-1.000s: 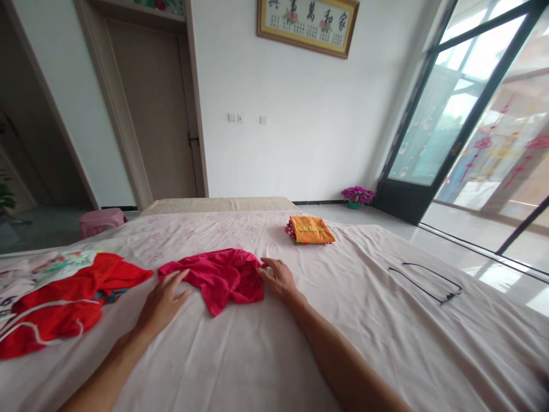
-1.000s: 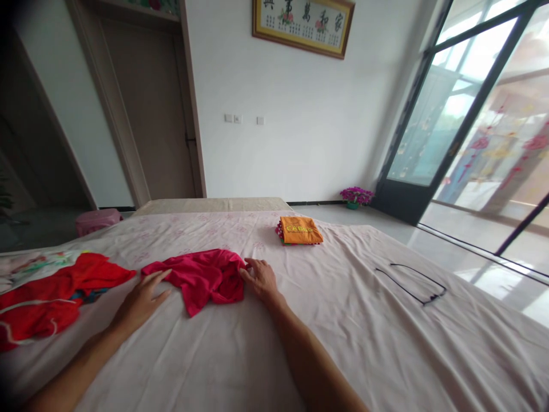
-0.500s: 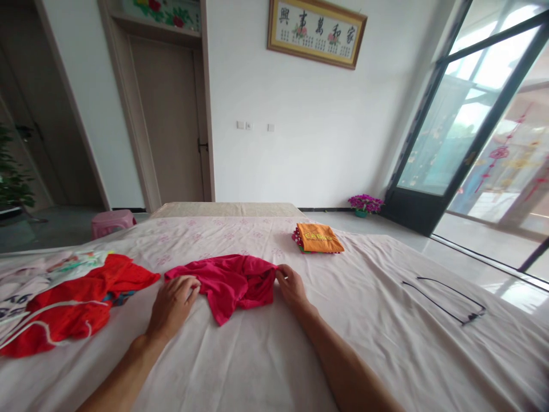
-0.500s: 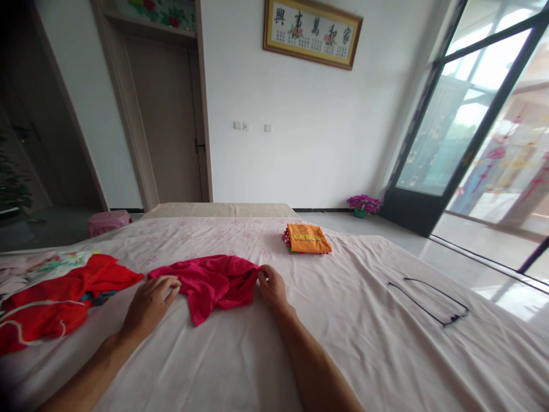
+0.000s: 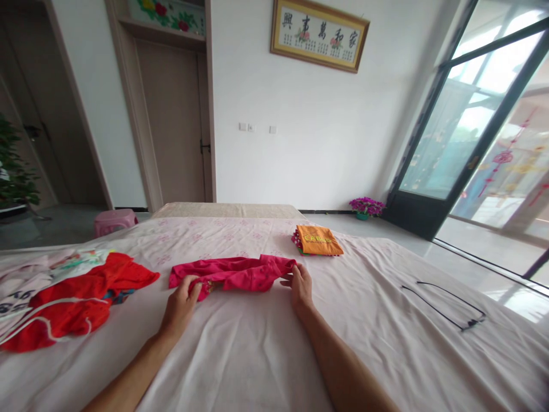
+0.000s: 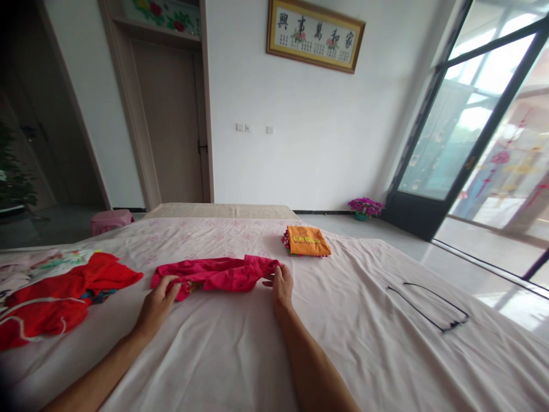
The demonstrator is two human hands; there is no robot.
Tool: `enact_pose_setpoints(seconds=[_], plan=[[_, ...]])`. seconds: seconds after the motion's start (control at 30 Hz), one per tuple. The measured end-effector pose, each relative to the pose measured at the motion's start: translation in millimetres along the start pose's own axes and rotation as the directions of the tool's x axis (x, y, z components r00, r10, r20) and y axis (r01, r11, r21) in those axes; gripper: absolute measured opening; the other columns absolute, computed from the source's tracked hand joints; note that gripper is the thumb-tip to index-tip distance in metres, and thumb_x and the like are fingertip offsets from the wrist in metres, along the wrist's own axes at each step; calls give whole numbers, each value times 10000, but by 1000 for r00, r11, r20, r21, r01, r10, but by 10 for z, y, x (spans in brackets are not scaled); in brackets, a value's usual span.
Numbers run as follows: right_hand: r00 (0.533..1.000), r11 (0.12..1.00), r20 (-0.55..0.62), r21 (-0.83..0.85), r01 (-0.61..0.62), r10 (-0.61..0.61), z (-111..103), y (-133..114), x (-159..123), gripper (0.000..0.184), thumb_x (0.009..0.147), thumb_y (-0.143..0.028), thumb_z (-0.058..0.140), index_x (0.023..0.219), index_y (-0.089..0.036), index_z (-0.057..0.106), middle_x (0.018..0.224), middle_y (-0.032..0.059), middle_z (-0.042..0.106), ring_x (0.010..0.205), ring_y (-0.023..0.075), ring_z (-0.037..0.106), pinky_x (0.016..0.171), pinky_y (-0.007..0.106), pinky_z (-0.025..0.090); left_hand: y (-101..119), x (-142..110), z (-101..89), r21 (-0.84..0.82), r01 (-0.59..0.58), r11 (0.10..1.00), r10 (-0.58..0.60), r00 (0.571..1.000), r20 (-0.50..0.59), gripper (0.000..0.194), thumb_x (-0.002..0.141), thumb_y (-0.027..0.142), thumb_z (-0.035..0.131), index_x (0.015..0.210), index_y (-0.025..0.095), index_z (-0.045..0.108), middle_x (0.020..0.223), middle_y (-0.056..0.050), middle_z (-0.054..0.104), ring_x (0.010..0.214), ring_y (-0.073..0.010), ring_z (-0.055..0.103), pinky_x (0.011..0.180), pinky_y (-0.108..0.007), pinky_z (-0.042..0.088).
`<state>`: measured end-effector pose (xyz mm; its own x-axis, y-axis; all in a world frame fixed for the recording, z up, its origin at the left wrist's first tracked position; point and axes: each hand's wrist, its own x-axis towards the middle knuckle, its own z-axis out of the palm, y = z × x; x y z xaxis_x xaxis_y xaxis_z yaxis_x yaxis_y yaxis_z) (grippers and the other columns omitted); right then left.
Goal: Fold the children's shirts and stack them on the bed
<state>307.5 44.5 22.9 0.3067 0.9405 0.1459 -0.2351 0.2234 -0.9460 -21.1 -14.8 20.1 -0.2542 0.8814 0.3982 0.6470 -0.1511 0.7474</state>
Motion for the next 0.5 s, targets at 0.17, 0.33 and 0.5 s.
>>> enact_pose_setpoints(seconds=[0.17,0.33,0.5], plan=[[992,994,-123,109,-26,39,-42,46,96,312,770,-479,606,889,-200,533,687,-32,648,524,138,633,479,244,506,-256,165,-157,-171,239,956,-278,925,-260,307,795,446,487,926,194,604,811,-40,672,797,-233,624,750,-336,509],[976,999,-216,51,-14,25,-87,91,159,275,771,-484,541,848,-220,535,644,-54,618,524,121,595,482,222,469,-346,239,-188,-380,316,869,-460,799,-387,291,716,411,523,874,184,613,710,-3,608,705,-200,577,698,-334,509],[950,998,-311,-48,-37,20,-180,83,298,165,787,-406,483,722,-254,479,575,-38,572,545,139,559,475,231,446,-441,319,-274,-461,315,830,-511,760,-401,332,703,395,485,928,181,602,650,21,540,620,-175,533,593,-314,494]])
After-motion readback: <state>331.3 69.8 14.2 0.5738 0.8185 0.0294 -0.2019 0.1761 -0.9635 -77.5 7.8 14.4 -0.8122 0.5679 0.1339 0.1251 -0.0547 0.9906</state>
